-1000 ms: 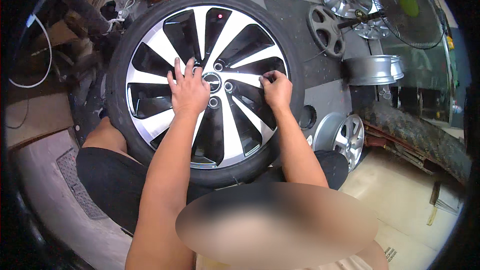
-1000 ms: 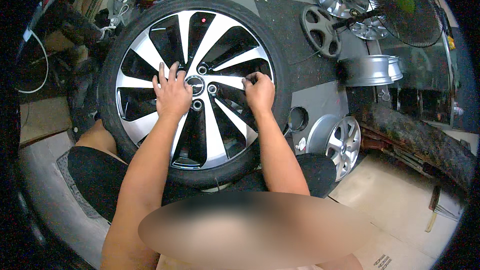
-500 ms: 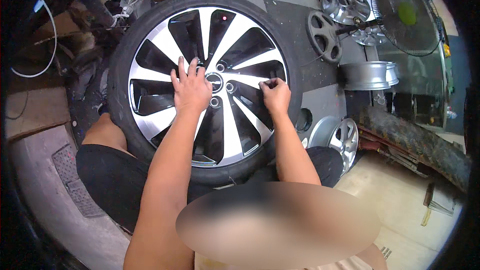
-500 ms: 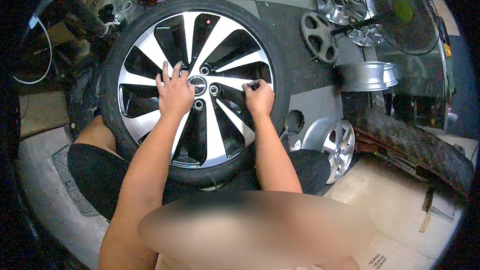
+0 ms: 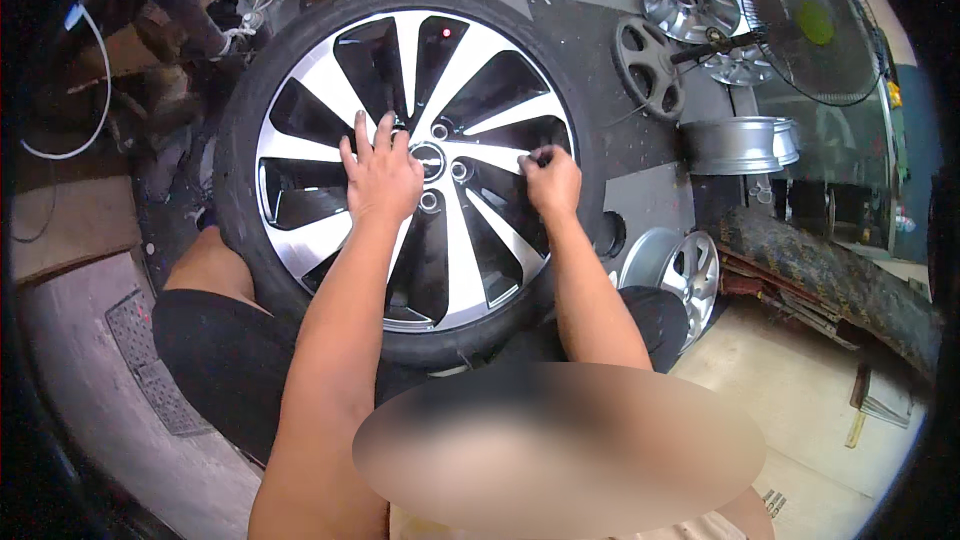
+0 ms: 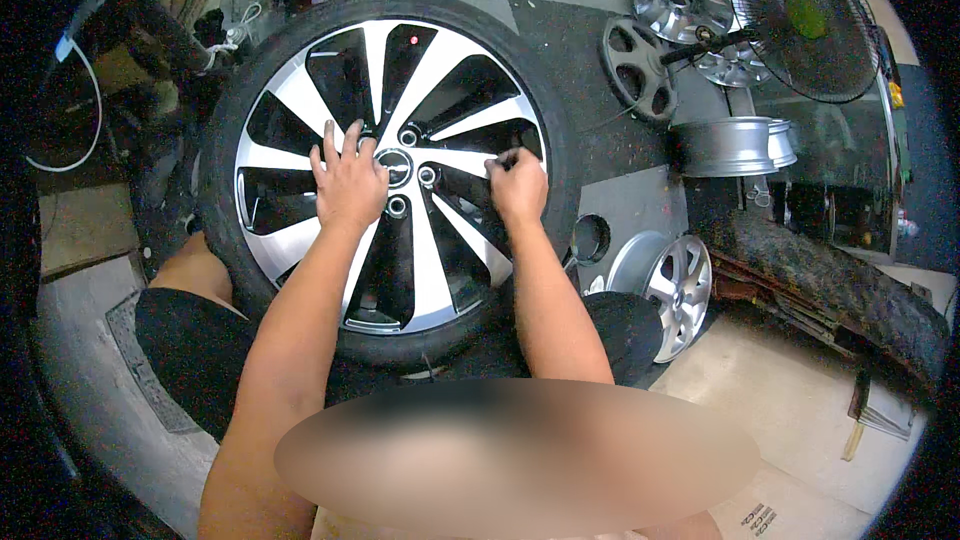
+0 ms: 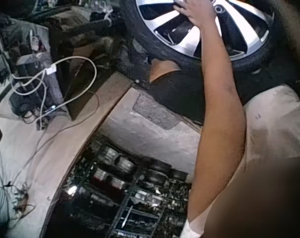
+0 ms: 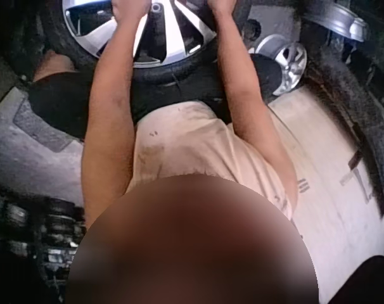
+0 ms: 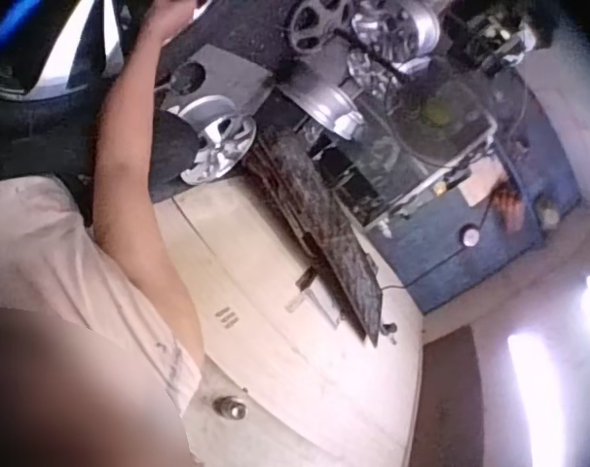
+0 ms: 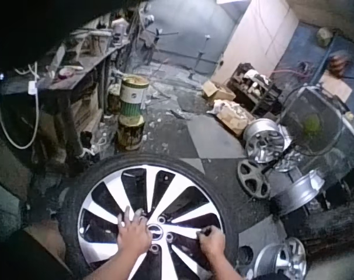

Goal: Repairing a car wheel rim by applying filler and sanding the surface.

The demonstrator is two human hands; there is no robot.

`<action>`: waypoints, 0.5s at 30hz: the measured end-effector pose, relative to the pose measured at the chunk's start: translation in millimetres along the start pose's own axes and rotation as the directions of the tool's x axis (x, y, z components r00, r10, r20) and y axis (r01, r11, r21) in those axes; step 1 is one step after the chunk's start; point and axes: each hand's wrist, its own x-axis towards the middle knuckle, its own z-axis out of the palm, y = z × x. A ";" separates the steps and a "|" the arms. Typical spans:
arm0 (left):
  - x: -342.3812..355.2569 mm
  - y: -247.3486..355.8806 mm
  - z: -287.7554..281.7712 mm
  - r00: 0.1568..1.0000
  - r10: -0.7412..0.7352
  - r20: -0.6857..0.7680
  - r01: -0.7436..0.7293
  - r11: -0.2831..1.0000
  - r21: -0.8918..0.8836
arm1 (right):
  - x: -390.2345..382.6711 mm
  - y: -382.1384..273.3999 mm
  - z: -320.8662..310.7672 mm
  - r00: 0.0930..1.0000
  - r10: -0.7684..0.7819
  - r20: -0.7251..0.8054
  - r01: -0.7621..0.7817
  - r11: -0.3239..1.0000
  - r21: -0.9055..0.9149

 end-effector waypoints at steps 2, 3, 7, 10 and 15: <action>-1.2 1.5 -0.4 1.000 -0.002 -0.003 0.002 1.000 0.006 | -4.4 3.2 -1.6 1.000 0.007 0.030 -0.007 1.000 -0.024; 2.2 1.0 -0.7 1.000 0.003 -0.005 -0.003 1.000 0.008 | 3.4 0.4 -1.1 1.000 0.010 0.028 -0.009 1.000 -0.020; 2.3 4.0 1.9 0.999 0.019 -0.031 -0.019 1.000 0.009 | 14.8 4.0 0.2 1.000 0.008 0.009 -0.009 0.998 0.060; 0.3 -0.2 7.6 0.999 0.003 -0.045 -0.003 1.000 0.012 | 0.6 7.5 3.4 0.999 0.022 0.050 -0.023 0.999 0.032; 3.7 9.5 -1.6 1.000 0.014 -0.017 -0.014 1.000 -0.010 | 20.4 1.2 -7.9 1.000 0.002 0.027 -0.003 0.999 0.037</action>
